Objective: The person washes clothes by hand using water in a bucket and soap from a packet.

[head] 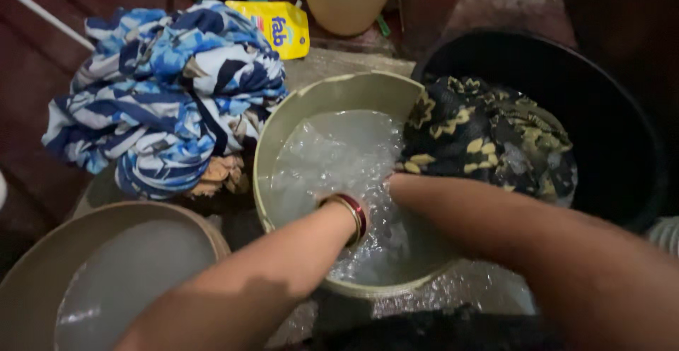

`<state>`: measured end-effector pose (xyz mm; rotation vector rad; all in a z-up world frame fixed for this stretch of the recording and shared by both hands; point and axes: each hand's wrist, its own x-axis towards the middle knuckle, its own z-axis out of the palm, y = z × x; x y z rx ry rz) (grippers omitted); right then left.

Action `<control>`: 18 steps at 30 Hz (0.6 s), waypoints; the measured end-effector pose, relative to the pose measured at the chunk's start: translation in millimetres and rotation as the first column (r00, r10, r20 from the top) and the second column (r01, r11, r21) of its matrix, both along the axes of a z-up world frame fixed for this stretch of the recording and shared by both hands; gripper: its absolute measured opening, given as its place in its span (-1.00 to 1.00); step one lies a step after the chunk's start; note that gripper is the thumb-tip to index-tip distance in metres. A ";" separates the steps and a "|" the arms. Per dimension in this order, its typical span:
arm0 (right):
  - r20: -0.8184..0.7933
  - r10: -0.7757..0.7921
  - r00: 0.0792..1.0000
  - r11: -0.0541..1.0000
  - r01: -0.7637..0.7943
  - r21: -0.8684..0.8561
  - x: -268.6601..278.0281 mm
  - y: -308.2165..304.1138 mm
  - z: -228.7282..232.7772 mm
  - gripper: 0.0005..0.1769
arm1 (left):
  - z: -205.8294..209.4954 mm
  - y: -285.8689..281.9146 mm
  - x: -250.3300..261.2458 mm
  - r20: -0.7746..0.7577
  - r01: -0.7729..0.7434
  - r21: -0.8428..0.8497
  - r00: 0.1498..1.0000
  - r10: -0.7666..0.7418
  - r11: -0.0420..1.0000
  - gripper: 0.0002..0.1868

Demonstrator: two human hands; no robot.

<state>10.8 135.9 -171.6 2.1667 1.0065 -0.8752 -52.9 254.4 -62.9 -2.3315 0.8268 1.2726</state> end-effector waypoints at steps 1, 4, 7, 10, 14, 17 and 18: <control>-0.005 -0.017 1.000 1.000 0.017 0.000 -0.3 -0.4 -5.0 -0.60 | 0.4 1.6 1.5 0.005 -0.016 0.005 1.000 0.016 1.000 -0.38; -0.033 -0.045 0.998 0.999 0.045 -0.009 -8.9 -7.8 -6.4 -0.56 | 5.0 4.7 -0.4 0.027 -0.062 0.004 0.998 0.061 0.998 -0.41; -0.066 -0.054 0.996 0.998 0.054 0.008 -16.6 -2.5 22.6 -0.53 | 15.8 8.8 -2.5 0.076 -0.128 -0.011 0.989 0.128 0.992 -0.44; -0.086 -0.062 0.994 0.997 0.066 0.037 -19.7 11.5 87.8 -0.49 | 24.8 17.8 2.3 0.167 -0.209 -0.100 0.960 0.224 0.973 -0.46; -0.079 -0.068 0.995 0.989 0.077 0.122 -22.4 30.3 194.9 -0.43 | 17.7 22.9 9.8 0.257 -0.256 -0.139 0.923 0.285 0.956 -0.48; -0.027 -0.111 0.993 0.959 0.114 0.258 -21.0 20.9 253.7 -0.39 | 4.0 26.8 12.7 0.359 -0.267 -0.344 0.848 0.389 0.900 -0.34; 0.006 -0.141 0.990 0.938 0.131 0.322 -17.2 6.9 267.8 -0.38 | 2.3 26.3 13.5 0.386 -0.237 -0.398 0.833 0.396 0.886 -0.25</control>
